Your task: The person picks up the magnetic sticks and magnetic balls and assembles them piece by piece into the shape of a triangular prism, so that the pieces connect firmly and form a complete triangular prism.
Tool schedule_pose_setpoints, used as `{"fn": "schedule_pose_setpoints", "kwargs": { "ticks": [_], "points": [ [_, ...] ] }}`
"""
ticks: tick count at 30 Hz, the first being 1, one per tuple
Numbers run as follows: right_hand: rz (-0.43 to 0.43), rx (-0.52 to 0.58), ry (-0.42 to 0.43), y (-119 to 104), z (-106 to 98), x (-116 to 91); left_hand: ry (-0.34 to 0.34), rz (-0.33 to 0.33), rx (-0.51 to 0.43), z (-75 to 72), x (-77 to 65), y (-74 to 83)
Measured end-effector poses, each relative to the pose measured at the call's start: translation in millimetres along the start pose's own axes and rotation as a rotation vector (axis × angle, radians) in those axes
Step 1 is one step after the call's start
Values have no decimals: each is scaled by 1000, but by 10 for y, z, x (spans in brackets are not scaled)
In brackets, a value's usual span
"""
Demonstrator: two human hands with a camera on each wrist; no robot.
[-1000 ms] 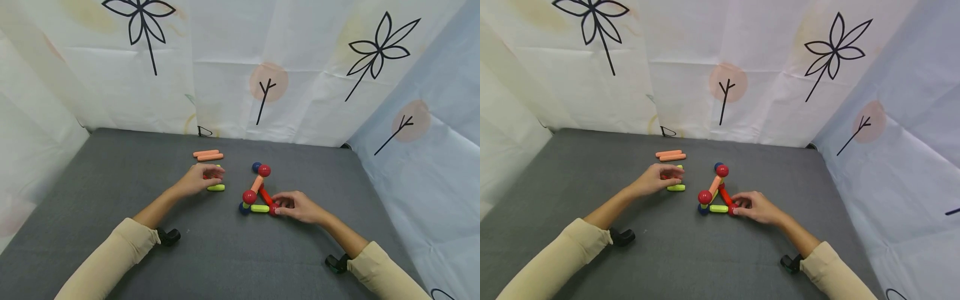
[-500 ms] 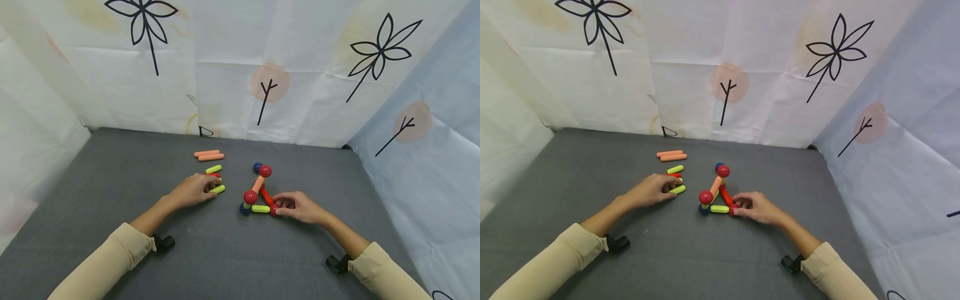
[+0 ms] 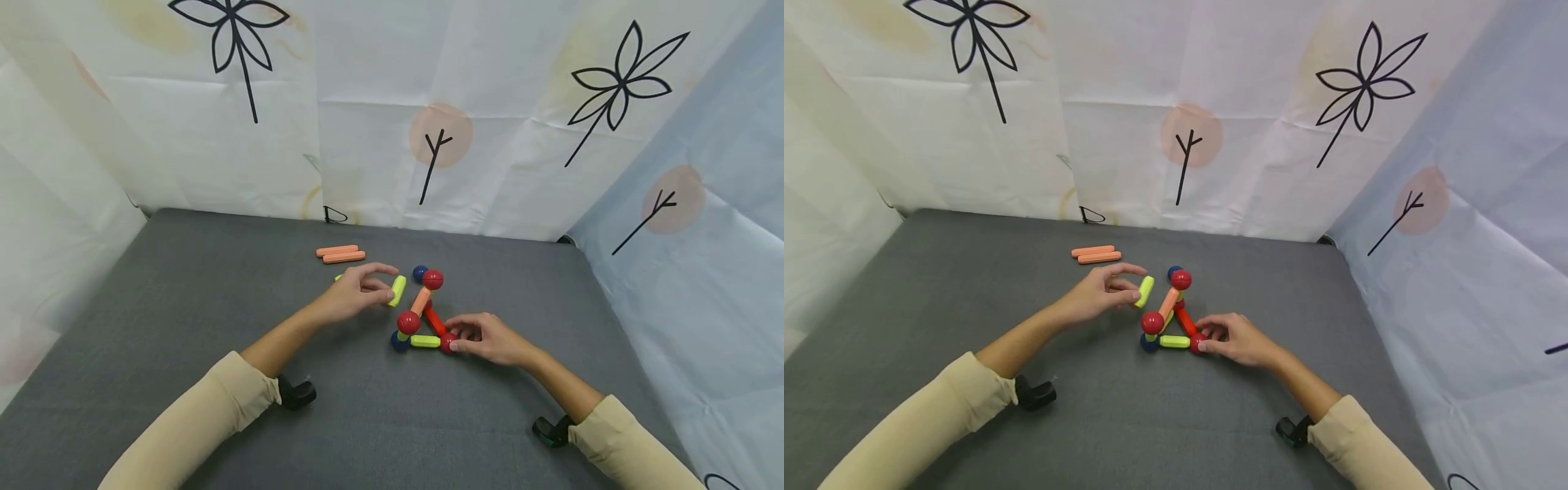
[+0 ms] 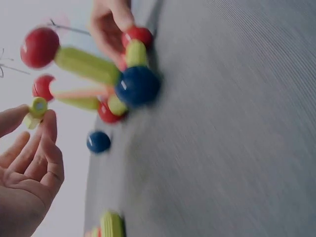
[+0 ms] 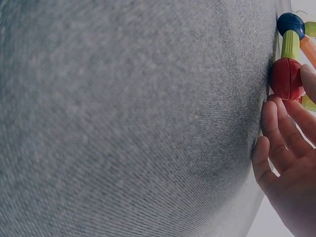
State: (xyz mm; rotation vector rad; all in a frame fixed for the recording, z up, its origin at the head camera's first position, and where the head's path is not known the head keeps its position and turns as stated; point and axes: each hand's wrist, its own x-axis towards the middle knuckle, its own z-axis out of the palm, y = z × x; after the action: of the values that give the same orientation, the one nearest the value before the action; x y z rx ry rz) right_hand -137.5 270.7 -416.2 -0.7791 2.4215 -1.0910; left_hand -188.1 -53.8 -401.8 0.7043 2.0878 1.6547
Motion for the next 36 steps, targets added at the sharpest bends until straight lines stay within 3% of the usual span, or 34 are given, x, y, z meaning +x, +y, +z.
{"fn": "schedule_pose_setpoints", "kwargs": {
  "ticks": [4,12,22,28,34,36],
  "points": [
    [3,4,-3,8,11,1,-16,-19,-134,98,71,138],
    [-14,3,-5,23,12,16,-69,-43,-156,260,119,189],
    [-16,-3,-1,14,13,11,-29,-110,-153,289,152,201],
    [-10,-4,5,12,20,15,-18,-70,-40,246,87,14],
    [-1,-9,19,-1,27,2,-157,-37,172,269,-54,-212],
    [-3,-17,26,-9,39,1,-174,-26,233,304,-82,-251]
  ]
}}
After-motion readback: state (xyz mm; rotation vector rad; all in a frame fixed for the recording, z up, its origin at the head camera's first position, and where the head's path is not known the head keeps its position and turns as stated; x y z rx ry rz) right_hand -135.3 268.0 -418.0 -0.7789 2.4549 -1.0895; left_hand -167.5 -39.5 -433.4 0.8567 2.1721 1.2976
